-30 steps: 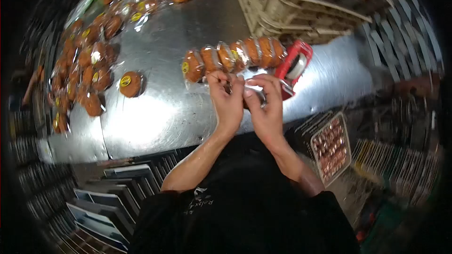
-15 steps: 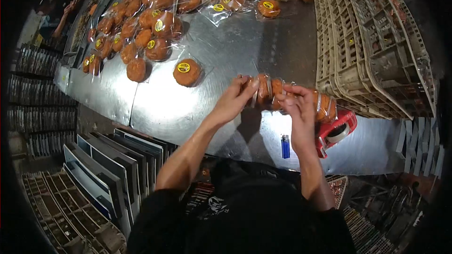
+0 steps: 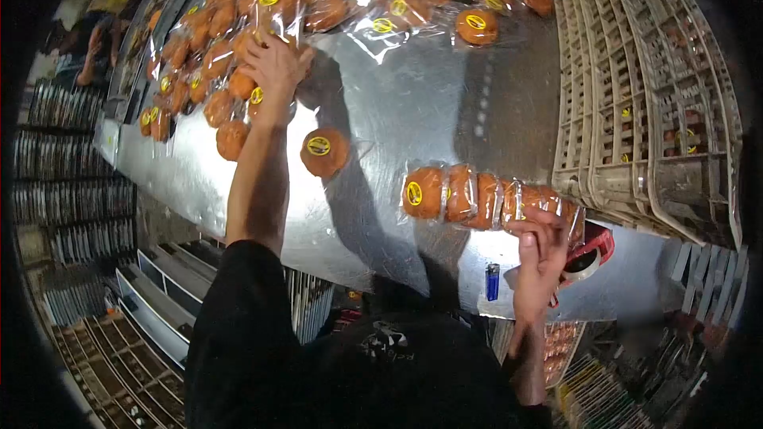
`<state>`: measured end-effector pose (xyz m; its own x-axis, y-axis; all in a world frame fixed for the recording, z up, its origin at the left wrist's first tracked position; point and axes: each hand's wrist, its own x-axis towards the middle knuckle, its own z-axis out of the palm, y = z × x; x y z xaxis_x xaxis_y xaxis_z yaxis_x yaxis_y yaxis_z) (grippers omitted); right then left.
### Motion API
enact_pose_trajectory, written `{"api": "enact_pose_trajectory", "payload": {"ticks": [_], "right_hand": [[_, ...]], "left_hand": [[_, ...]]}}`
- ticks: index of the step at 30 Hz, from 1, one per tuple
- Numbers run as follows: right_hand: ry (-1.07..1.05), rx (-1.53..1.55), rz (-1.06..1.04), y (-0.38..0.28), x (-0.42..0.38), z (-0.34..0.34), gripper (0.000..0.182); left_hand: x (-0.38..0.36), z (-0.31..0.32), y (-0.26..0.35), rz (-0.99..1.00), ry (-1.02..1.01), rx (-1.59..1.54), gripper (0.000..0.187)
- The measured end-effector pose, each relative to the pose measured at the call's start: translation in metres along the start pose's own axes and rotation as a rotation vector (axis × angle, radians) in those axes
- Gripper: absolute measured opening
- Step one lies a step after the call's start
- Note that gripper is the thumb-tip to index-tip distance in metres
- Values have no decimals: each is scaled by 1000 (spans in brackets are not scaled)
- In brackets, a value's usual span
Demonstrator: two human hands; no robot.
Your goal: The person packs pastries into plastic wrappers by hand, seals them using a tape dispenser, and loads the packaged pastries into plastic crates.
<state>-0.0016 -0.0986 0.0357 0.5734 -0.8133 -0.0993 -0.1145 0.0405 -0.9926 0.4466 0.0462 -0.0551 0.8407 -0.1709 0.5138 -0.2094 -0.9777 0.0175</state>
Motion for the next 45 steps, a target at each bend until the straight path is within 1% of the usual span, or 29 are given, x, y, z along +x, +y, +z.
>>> {"api": "enact_pose_trajectory", "payload": {"ticks": [1,3,5,7,8,9,10,11,13,14,15,17,18,20,21,22,23,25,26,27,29,31,35,37,38,39,40,43,45], "right_hand": [[-98,1,12,-2,-3,4,39],[-199,-170,-106,0,-2,9,45],[-310,-235,-209,-9,0,30,57],[-287,-235,-270,-12,1,54,62],[-269,-236,-299,-10,2,56,64],[-250,-237,-328,-8,4,58,66],[-162,-67,-255,-2,4,54,68],[-74,106,-187,6,1,47,70],[-171,48,-309,14,-20,33,58],[-250,-16,-232,11,-28,15,48],[-326,-71,-154,1,-33,-2,39],[-236,171,-149,-17,-37,-33,21],[-178,79,-267,-30,-47,-43,20],[-81,-195,-600,-42,-68,-61,16],[22,-176,-717,-46,-79,-62,14],[135,80,-615,-42,-84,-66,12],[242,338,-505,-37,-89,-68,11],[248,436,-467,-47,-100,-74,12],[136,280,-443,-51,-107,-73,12],[26,123,-410,-53,-116,-74,13],[94,2,-533,-40,-117,-75,14],[240,267,-540,-35,-123,-71,15],[110,541,-528,-42,-131,-64,14],[21,554,-517,-42,-132,-61,14],[24,594,-459,-45,-133,-56,15],[22,631,-396,-48,-134,-51,15],[21,617,-390,-47,-133,-48,16],[-90,466,-518,-43,-126,-46,17],[-94,451,-539,-38,-118,-39,16]], "left_hand": [[-9,-3,-9,-19,-2,7,95],[-24,-11,-2,-74,-113,-383,98],[-73,-64,32,-4,-102,-692,109],[-136,-119,63,-44,-311,-1160,120],[-166,-169,76,-208,-573,-1741,111],[-196,-182,77,-211,-785,-1864,91],[-207,-204,84,-390,-808,-1828,72],[-214,-206,86,-376,-818,-1836,72],[-221,-220,93,-330,-743,-1635,57],[-234,-235,98,-368,-671,-1616,48],[-248,-244,101,-349,-691,-1620,48],[-270,-260,104,-125,-470,-1768,41],[-276,-278,105,119,-364,-1744,35],[-294,-290,103,182,-349,-1767,31],[-299,-298,104,210,-309,-1783,27],[-303,-315,108,-36,-467,-1845,26],[-306,-319,108,-20,-485,-1840,26],[-308,-325,111,-109,-477,-1990,27],[-309,-329,109,32,-475,-1932,28],[-310,-331,106,49,-498,-1934,28],[-305,-333,107,21,-679,-1885,32],[-306,-333,110,42,-675,-1916,32],[-307,-334,113,-13,-703,-1990,29],[-296,-321,105,179,-1067,-1775,27],[-302,-324,108,102,-796,-1810,25],[-312,-326,112,81,-797,-1809,25],[-319,-330,119,165,-250,-2002,30],[-313,-344,90,556,-268,-1659,29],[-308,-346,81,139,-868,-1889,22]]}}
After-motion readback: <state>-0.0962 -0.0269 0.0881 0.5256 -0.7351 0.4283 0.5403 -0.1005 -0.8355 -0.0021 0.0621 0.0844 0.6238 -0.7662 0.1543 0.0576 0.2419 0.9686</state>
